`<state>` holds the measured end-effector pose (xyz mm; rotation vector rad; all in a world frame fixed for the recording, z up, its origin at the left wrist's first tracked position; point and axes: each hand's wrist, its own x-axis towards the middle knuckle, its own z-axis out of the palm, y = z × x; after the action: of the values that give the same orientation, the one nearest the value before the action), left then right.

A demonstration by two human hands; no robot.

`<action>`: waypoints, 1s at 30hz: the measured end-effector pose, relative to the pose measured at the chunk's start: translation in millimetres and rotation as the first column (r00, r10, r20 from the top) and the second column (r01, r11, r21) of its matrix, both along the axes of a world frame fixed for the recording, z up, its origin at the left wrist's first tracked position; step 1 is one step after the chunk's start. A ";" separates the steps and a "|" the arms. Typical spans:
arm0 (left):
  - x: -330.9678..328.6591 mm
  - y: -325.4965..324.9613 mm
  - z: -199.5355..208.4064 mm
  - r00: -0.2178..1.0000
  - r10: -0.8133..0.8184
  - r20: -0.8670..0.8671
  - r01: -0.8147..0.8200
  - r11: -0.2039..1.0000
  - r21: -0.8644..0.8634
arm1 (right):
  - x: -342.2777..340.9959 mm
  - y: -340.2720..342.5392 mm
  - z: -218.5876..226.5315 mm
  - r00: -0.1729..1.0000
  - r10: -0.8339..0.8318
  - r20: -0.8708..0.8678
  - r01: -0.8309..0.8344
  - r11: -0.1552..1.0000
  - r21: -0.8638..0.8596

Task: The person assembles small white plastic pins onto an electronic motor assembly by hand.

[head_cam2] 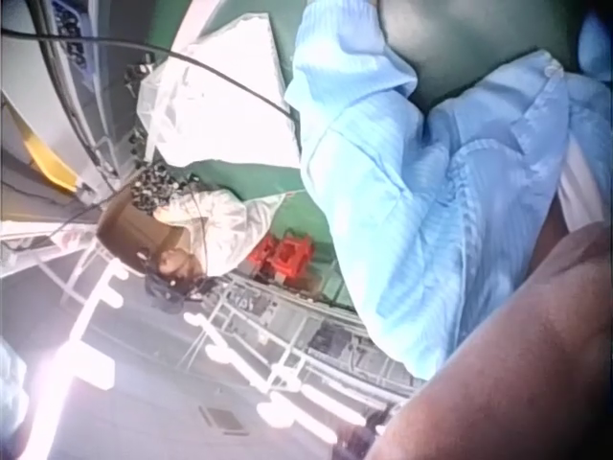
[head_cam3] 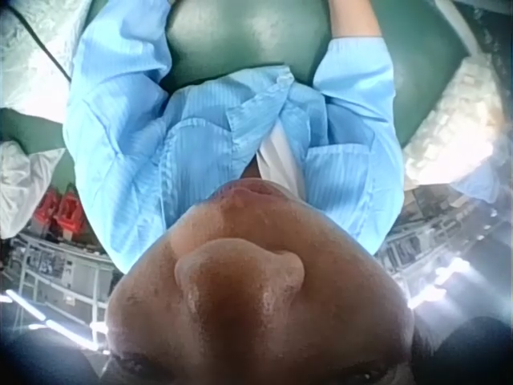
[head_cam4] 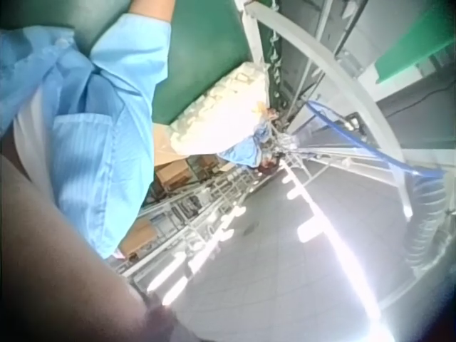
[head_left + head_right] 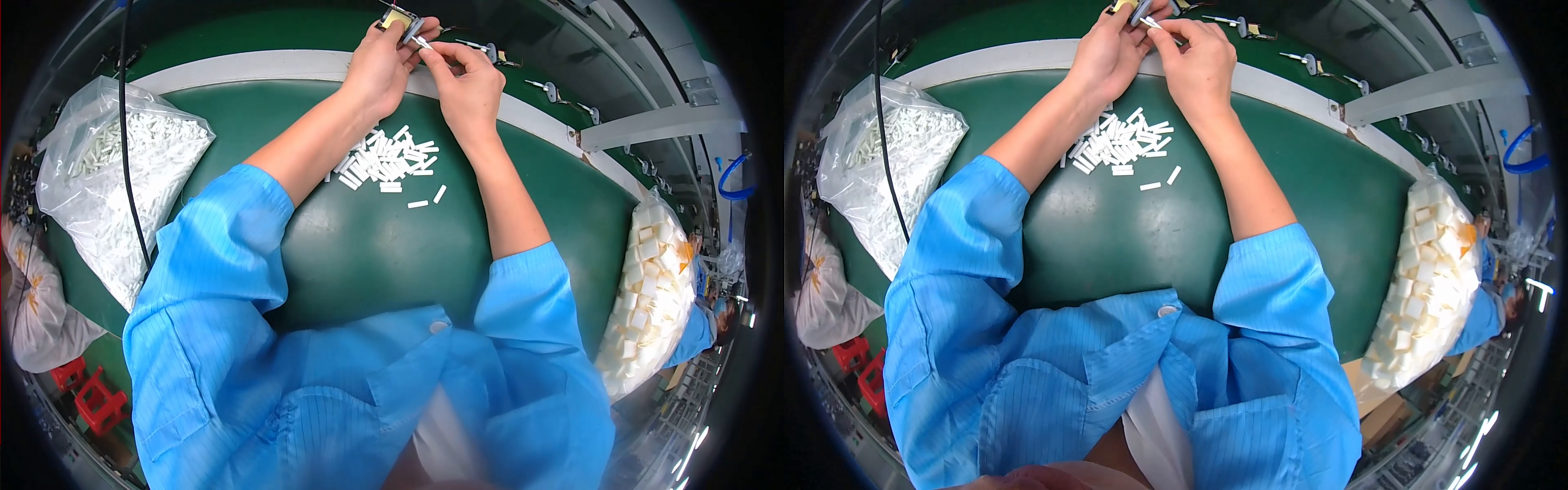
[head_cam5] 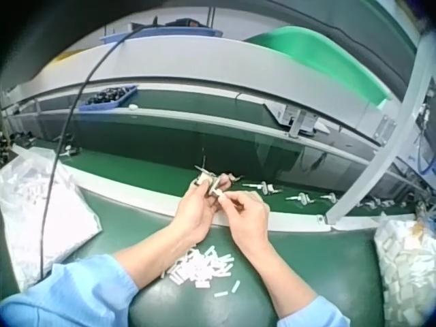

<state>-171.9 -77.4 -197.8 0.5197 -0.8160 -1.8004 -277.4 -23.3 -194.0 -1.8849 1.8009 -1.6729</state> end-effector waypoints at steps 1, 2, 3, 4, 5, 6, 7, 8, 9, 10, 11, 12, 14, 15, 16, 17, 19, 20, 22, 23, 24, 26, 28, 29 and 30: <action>-2.2 1.5 -0.6 1.000 -0.007 -0.017 0.007 1.000 0.017 | -1.7 -0.4 0.0 0.996 -0.014 -0.088 0.010 0.999 -0.041; -3.8 2.7 -1.3 0.999 -0.014 -0.034 0.015 0.999 0.034 | -4.8 -1.9 -0.5 0.996 -0.015 -0.086 0.012 0.999 -0.038; -4.0 3.4 -3.4 0.999 -0.013 -0.031 0.014 0.999 0.038 | -6.7 -3.5 -1.2 0.971 -0.042 -0.237 0.012 0.992 -0.125; -4.3 3.6 -5.2 1.000 -0.020 -0.022 0.020 0.999 0.025 | -7.6 -3.7 -2.4 0.922 -0.080 -0.379 -0.001 0.978 -0.210; -4.5 3.8 -7.0 1.000 -0.027 -0.012 0.027 1.000 0.012 | -7.7 -2.5 -4.0 0.923 -0.078 -0.377 -0.001 0.979 -0.205; -5.3 3.0 -6.9 0.999 -0.031 -0.012 0.031 0.999 0.013 | -7.3 -0.9 -0.6 0.909 -0.072 -0.411 -0.011 0.981 -0.196; -4.9 2.0 -6.7 0.999 -0.037 0.006 0.037 0.999 0.025 | -7.2 0.5 1.0 0.893 -0.065 -0.445 -0.021 0.982 -0.186; -4.3 1.5 -6.6 0.999 -0.043 0.024 0.042 0.998 0.036 | -7.8 1.7 0.3 0.893 -0.070 -0.444 -0.016 0.982 -0.186; -4.4 -0.3 -7.6 0.997 -0.036 0.066 0.034 0.999 0.038 | -8.7 0.7 -0.3 0.908 -0.045 -0.417 -0.013 0.991 -0.135; -4.1 -9.9 -8.5 0.997 -0.037 0.064 0.035 0.999 0.032 | -7.3 0.3 2.2 0.921 -0.019 -0.390 -0.016 0.996 -0.086; -4.1 -24.7 -6.5 0.988 -0.062 0.144 0.066 0.998 -0.024 | -5.0 -0.3 5.6 0.959 0.037 -0.280 -0.045 0.999 -0.021; -1.8 -35.8 -6.9 0.971 -0.080 0.227 0.099 0.992 -0.074 | -5.0 -2.7 7.1 0.959 0.037 -0.279 -0.046 0.999 -0.025; 2.6 -48.8 23.3 0.786 0.122 0.606 0.095 0.945 -0.313 | -12.5 -8.1 7.3 0.975 0.138 0.172 -0.167 0.971 0.170; 16.3 -68.3 24.3 0.645 0.424 0.636 0.178 0.726 -0.665 | -11.5 -9.0 8.6 0.948 0.193 0.253 -0.243 0.952 0.185; 12.0 -71.5 37.2 0.366 0.578 0.729 0.295 0.672 -0.680 | -19.0 -8.5 7.1 0.952 0.175 0.253 -0.225 0.956 0.188; 15.3 -94.6 26.8 0.344 0.657 0.671 0.343 0.578 -0.741 | -18.9 -6.5 9.5 0.957 0.137 0.257 -0.204 0.945 0.255; 14.8 -110.1 24.2 0.204 0.665 0.718 0.462 0.581 -0.670 | -27.4 -7.8 4.7 0.952 0.140 0.273 -0.229 0.916 0.329; 13.1 -117.3 23.2 0.054 0.669 0.741 0.562 0.593 -0.577 | -30.9 -5.7 1.1 0.955 0.137 0.264 -0.230 0.902 0.365; 14.1 -131.6 8.4 -0.031 0.690 0.723 0.624 0.578 -0.525 | -27.4 3.9 5.9 0.960 0.159 0.229 -0.246 0.872 0.424; 14.2 -137.9 -2.0 -0.049 0.712 0.701 0.648 0.557 -0.520 | -25.3 12.4 12.9 0.962 0.168 0.215 -0.254 0.837 0.484; 14.5 -145.8 -16.1 -0.066 0.732 0.679 0.673 0.535 -0.511 | -22.2 21.5 13.7 0.963 0.167 0.211 -0.251 0.840 0.482; 21.5 -151.3 -33.4 0.031 0.734 0.679 0.625 0.516 -0.586 | -15.2 40.5 10.0 0.966 0.187 0.177 -0.240 0.902 0.358; 29.4 -135.6 -34.2 0.159 0.810 0.564 0.473 0.439 -0.764 | -7.9 71.4 11.0 0.962 0.247 -0.116 -0.202 0.930 0.307; 36.1 -118.6 -23.6 0.205 0.752 0.626 0.386 0.525 -0.758 | -1.7 84.7 8.3 0.929 0.328 -0.170 -0.263 0.911 0.317; 37.5 -103.6 -14.2 0.211 0.750 0.626 0.390 0.523 -0.758 | 3.1 99.4 5.3 0.894 0.390 -0.219 -0.307 0.892 0.332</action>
<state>-134.4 -181.1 -211.9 1.0483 -2.2278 -0.2647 -274.3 76.2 -188.6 -2.2251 1.5467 -1.0036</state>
